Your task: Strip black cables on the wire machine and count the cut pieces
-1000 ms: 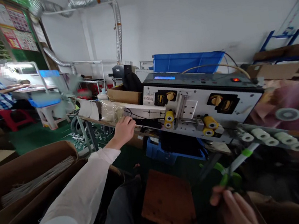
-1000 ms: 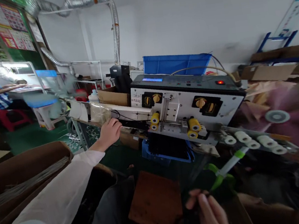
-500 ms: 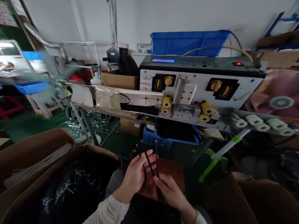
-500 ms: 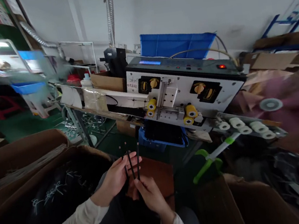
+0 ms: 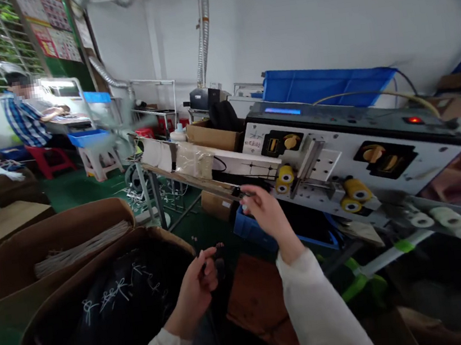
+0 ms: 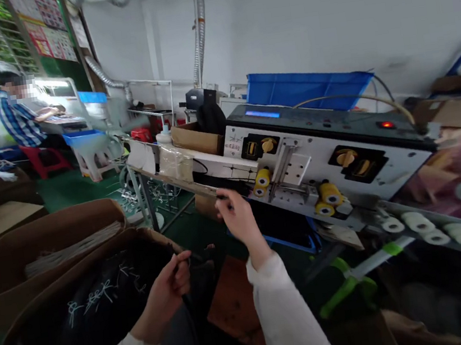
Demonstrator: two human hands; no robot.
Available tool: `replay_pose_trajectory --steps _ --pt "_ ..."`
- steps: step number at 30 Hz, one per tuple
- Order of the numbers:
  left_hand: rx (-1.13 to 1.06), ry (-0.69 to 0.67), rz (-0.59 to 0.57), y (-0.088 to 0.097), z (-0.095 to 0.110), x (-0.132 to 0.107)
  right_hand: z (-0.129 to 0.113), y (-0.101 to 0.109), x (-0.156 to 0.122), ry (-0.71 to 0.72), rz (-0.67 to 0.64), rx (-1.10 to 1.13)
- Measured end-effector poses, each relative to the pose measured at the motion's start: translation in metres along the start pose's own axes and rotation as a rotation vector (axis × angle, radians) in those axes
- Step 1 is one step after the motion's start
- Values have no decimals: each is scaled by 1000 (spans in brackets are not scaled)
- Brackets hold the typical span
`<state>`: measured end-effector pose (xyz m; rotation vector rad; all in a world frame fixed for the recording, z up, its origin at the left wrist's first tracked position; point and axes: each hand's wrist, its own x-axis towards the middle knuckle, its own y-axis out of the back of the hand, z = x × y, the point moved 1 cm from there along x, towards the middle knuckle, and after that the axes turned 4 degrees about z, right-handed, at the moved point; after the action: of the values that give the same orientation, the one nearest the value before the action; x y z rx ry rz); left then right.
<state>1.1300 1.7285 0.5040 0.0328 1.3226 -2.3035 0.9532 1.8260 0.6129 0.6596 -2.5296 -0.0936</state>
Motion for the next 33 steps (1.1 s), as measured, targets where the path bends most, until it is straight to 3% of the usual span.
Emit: replay_pose_trajectory --steps 3,5,9,11,13,15,17,21,26,30,33 --pt "10 36 25 10 5 -3 -2 -32 72 -45 67 4" --pt "-7 55 25 14 6 -5 0 -53 104 -91 79 -64" --pt "-5 41 -30 20 9 -7 0 -69 124 -54 96 -144" --pt "33 14 -52 22 14 -8 -4 -62 108 5 112 -158" --pt "94 -31 -50 21 20 -6 -9 -51 73 109 77 -212" --pt "163 -89 -30 18 25 -3 -12 -41 23 201 -82 -286" --pt "227 -130 -8 10 28 0 -10 -35 -33 160 -275 -275" --pt "318 -144 -33 -10 19 4 2 -35 -114 -43 -292 -216" --pt "454 -94 -60 -20 -3 1 17 -41 -138 -171 -189 -127" --pt "538 -44 -76 -18 -12 -1 20 -40 -138 -133 -145 -137" --pt "476 -118 2 -13 -9 -1 20 -34 -131 -102 -194 -138"
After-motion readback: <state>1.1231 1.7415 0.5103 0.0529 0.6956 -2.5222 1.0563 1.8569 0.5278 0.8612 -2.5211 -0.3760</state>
